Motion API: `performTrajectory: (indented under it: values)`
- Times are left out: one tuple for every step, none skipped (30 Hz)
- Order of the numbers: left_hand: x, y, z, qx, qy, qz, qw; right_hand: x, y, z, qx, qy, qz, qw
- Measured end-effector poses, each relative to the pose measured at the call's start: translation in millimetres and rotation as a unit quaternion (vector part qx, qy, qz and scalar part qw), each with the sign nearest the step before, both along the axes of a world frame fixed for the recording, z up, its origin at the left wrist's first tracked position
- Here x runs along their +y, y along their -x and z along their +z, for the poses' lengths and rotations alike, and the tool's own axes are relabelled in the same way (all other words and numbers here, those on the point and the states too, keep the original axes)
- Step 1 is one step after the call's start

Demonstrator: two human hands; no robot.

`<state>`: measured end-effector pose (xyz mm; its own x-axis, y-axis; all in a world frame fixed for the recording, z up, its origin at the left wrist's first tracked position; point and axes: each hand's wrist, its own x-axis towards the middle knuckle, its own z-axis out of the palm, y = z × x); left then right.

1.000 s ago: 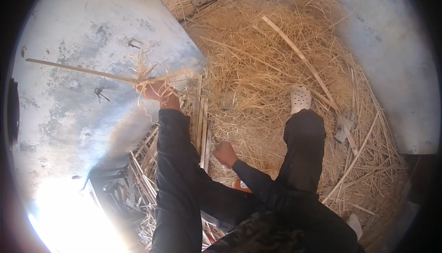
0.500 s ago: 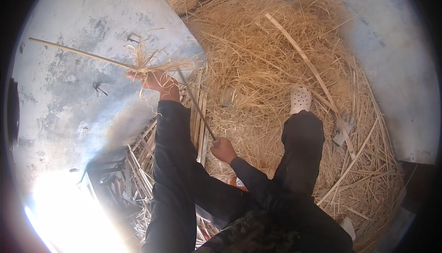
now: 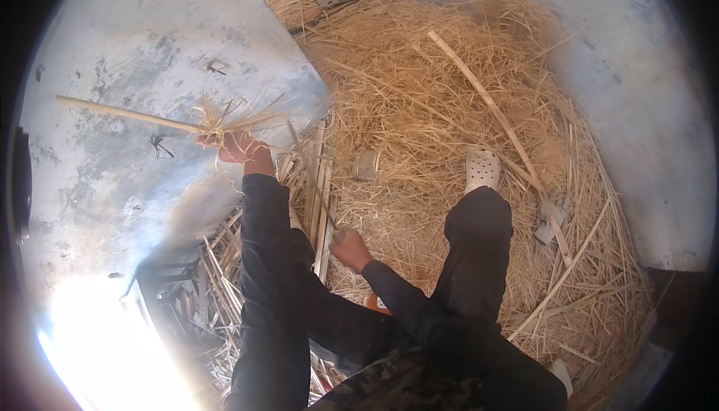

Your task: The person sits on a straw-covered floor and uses a green utility knife to strip the outer layers from a long bamboo pole. They rotate the pole and scrape the surface repeatedly to remove the fibrous material, then switch to a larger knife to continue the peeling process.

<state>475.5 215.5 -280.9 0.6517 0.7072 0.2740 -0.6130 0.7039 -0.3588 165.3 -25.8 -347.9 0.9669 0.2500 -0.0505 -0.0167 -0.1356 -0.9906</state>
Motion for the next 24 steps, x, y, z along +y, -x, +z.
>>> performTrajectory:
  values:
    - [-1, 8, 1, 0.021, -0.009, 0.004, 1.0, 5, -5, 40, 0.067, -0.028, -0.004, 0.997]
    - [-11, 16, 8, 0.065, -0.038, 0.014, 0.997, 6, -8, 64, 0.132, -0.054, -0.014, 0.99]
    - [-22, 22, 15, 0.142, -0.097, 0.05, 0.984, 8, -6, 52, 0.168, -0.066, -0.014, 0.983]
    - [-65, 23, 31, 0.231, -0.162, 0.067, 0.957, 0, -6, 7, -0.054, 0.012, -0.078, 0.995]
    - [-85, 29, 46, 0.303, -0.221, 0.098, 0.922, -8, 9, -37, -0.009, -0.031, -0.105, 0.994]
    - [-100, 34, 58, 0.332, -0.262, 0.109, 0.9, -17, 22, -79, 0.032, -0.074, -0.137, 0.987]
    - [-104, 38, 63, 0.357, -0.296, 0.128, 0.876, -28, 34, -101, 0.334, -0.227, -0.128, 0.906]
    - [-100, 44, 62, 0.39, -0.33, 0.153, 0.846, -36, 30, -74, 0.429, -0.164, -0.159, 0.874]
    - [-97, 45, 66, 0.398, -0.353, 0.159, 0.832, -34, 30, -62, 0.428, -0.118, -0.17, 0.88]
    - [-92, 48, 69, 0.398, -0.375, 0.146, 0.824, -34, 31, -53, 0.427, -0.069, -0.176, 0.884]
    - [-84, 49, 75, 0.389, -0.404, 0.12, 0.819, -20, 28, -45, 0.449, -0.114, -0.184, 0.867]
    - [-89, 45, 79, 0.373, -0.422, 0.063, 0.824, -20, 27, -38, 0.449, -0.141, -0.191, 0.862]
    - [-97, 43, 80, 0.344, -0.442, -0.021, 0.828, -22, 26, -30, 0.447, -0.169, -0.2, 0.855]
    - [-92, 48, 87, 0.321, -0.463, -0.091, 0.821, -26, 21, -22, 0.426, -0.16, -0.168, 0.875]
    - [-96, 49, 94, 0.298, -0.482, -0.168, 0.806, -33, 11, -17, 0.4, -0.153, -0.145, 0.892]
    - [-96, 53, 95, 0.271, -0.48, -0.221, 0.804, -38, 1, -2, 0.384, -0.159, -0.123, 0.901]
    - [-95, 57, 94, 0.251, -0.466, -0.256, 0.809, -43, -9, 16, 0.367, -0.164, -0.099, 0.91]
    - [-93, 59, 95, 0.233, -0.454, -0.273, 0.815, -47, -19, 33, 0.35, -0.171, -0.076, 0.918]
    - [-87, 63, 98, 0.219, -0.445, -0.288, 0.819, -49, -27, 56, 0.359, -0.2, -0.055, 0.91]
    - [-85, 66, 100, 0.205, -0.438, -0.299, 0.823, -54, -32, 67, 0.346, -0.217, -0.028, 0.912]
    - [-83, 66, 104, 0.194, -0.434, -0.306, 0.825, -59, -38, 77, 0.333, -0.235, -0.001, 0.913]
    - [-86, 64, 103, 0.188, -0.431, -0.314, 0.825, -66, -42, 87, 0.32, -0.254, 0.019, 0.912]
    - [-88, 62, 102, 0.181, -0.429, -0.322, 0.824, -72, -48, 86, 0.319, -0.219, 0.034, 0.922]
    - [-89, 60, 102, 0.175, -0.427, -0.329, 0.824, -73, -47, 74, 0.319, -0.189, 0.026, 0.928]
